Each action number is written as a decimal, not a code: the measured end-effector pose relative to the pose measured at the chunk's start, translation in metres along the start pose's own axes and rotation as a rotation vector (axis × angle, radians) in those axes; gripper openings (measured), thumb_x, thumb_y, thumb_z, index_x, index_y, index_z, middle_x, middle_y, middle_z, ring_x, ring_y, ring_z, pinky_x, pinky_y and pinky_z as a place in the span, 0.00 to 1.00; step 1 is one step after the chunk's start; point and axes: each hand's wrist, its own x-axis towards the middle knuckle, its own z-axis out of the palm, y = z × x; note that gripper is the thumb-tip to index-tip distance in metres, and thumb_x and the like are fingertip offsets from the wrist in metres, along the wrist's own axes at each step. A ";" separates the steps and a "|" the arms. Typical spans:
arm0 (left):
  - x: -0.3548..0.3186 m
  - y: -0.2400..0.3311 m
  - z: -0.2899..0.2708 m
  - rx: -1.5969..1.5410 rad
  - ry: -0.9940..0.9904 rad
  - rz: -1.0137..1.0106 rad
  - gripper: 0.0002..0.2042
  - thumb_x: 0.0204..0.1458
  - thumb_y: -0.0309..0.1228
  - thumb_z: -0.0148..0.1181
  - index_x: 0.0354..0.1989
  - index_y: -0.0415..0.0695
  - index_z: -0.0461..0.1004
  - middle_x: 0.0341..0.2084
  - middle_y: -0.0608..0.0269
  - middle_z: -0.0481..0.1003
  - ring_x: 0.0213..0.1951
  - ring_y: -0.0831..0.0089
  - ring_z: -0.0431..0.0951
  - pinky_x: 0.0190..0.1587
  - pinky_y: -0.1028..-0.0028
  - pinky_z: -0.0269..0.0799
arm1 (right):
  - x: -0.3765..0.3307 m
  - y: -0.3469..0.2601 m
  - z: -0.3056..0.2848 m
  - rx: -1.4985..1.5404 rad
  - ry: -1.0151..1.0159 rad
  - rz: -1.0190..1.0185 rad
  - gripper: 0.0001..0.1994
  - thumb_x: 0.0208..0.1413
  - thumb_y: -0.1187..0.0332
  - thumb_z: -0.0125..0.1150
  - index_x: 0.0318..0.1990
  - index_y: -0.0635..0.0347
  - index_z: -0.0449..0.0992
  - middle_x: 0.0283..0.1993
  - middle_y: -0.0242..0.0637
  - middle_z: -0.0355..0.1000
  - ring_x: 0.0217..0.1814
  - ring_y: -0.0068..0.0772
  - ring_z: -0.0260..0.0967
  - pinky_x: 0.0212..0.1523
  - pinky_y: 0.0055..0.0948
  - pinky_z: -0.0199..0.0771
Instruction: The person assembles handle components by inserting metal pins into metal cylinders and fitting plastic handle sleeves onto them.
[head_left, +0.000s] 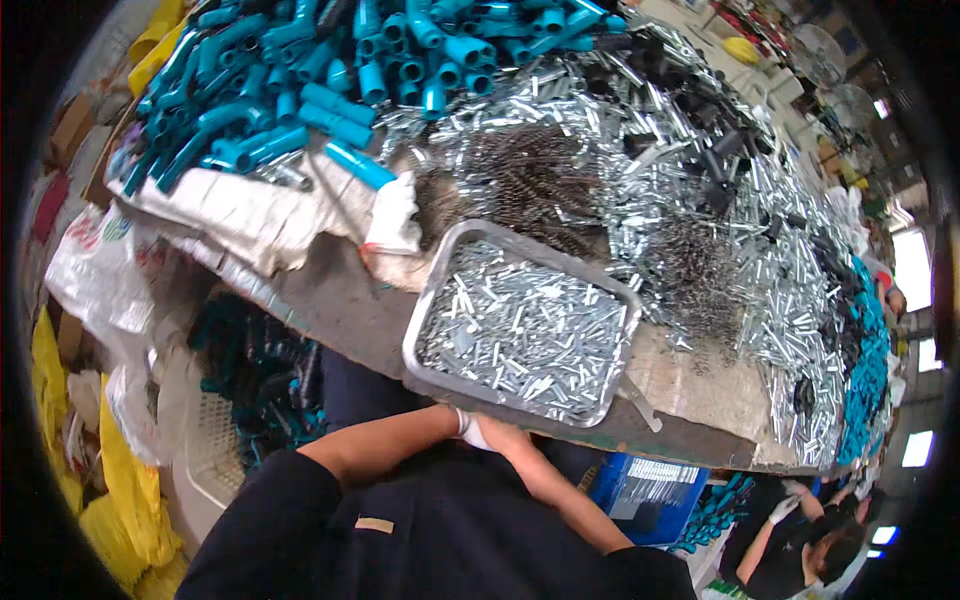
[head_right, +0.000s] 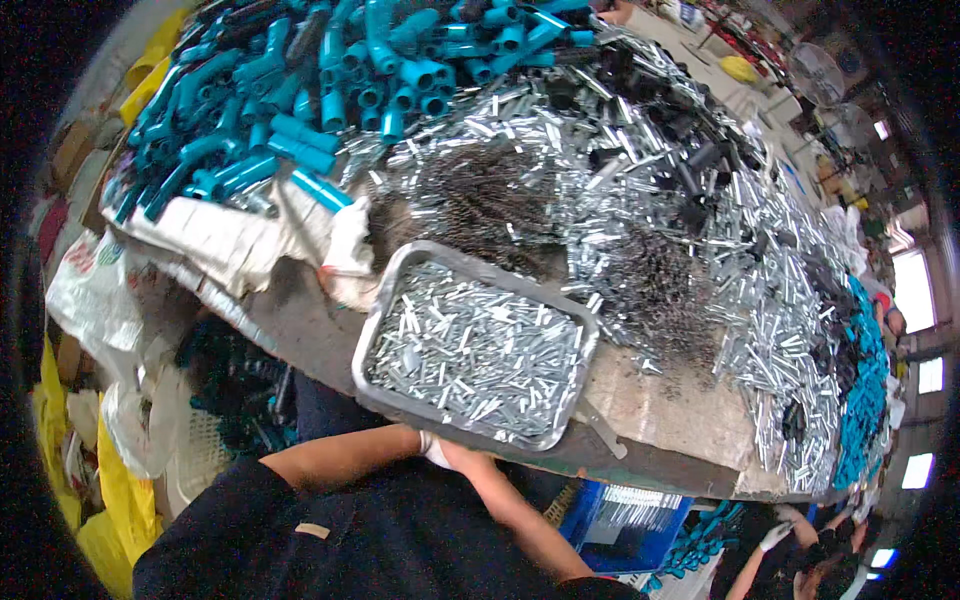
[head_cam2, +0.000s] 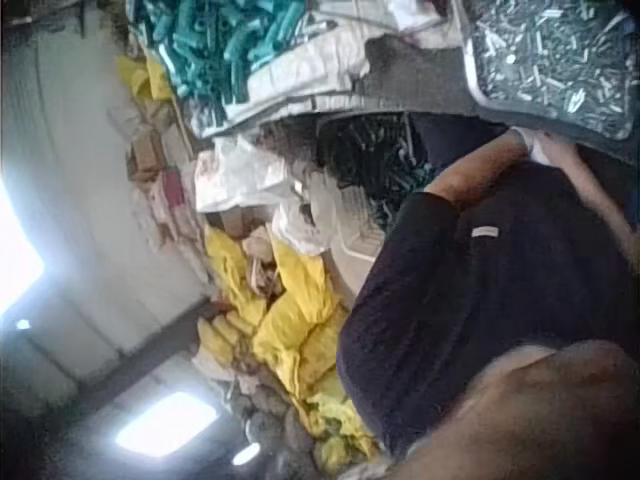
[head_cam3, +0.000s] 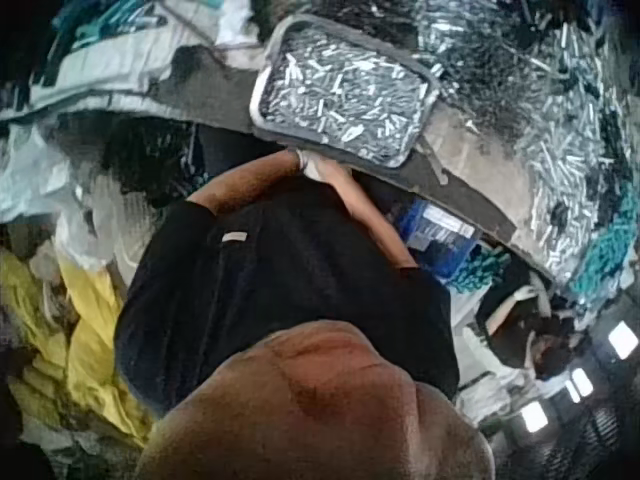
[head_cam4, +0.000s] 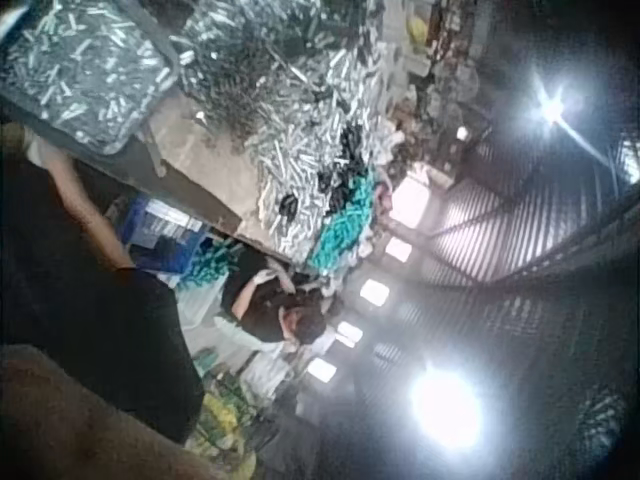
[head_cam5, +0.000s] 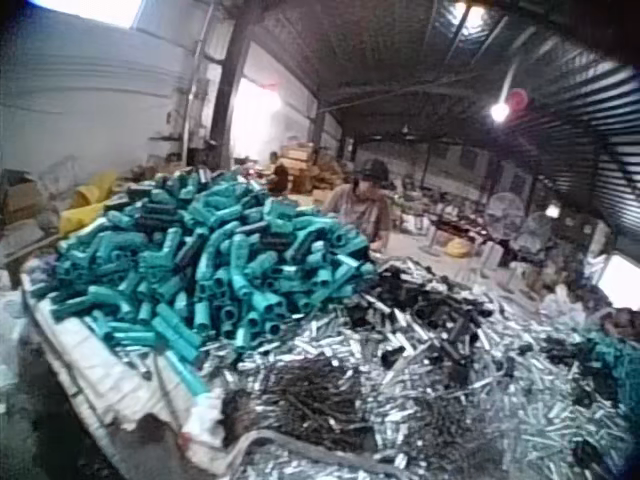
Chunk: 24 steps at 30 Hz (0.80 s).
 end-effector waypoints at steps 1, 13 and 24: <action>0.005 0.001 0.000 -0.030 -0.027 0.017 0.29 0.52 0.47 0.55 0.61 0.45 0.67 0.58 0.52 0.70 0.58 0.57 0.69 0.63 0.64 0.60 | 0.009 0.019 0.009 -0.156 0.128 -0.244 0.30 0.59 0.47 0.52 0.61 0.60 0.66 0.64 0.50 0.63 0.66 0.53 0.60 0.64 0.52 0.60; -0.006 -0.008 -0.030 -0.227 -0.213 0.012 0.28 0.51 0.46 0.56 0.59 0.45 0.69 0.55 0.51 0.72 0.55 0.58 0.71 0.60 0.65 0.62 | -0.066 0.093 0.024 0.331 0.297 0.072 0.28 0.59 0.48 0.53 0.59 0.60 0.68 0.60 0.49 0.65 0.62 0.51 0.64 0.59 0.49 0.65; 0.009 0.002 -0.048 -0.394 -0.398 0.002 0.26 0.51 0.46 0.56 0.56 0.45 0.70 0.52 0.50 0.73 0.53 0.59 0.73 0.58 0.65 0.65 | -0.056 0.114 0.006 0.831 0.472 0.348 0.26 0.59 0.50 0.54 0.56 0.60 0.69 0.57 0.48 0.68 0.58 0.49 0.67 0.54 0.46 0.69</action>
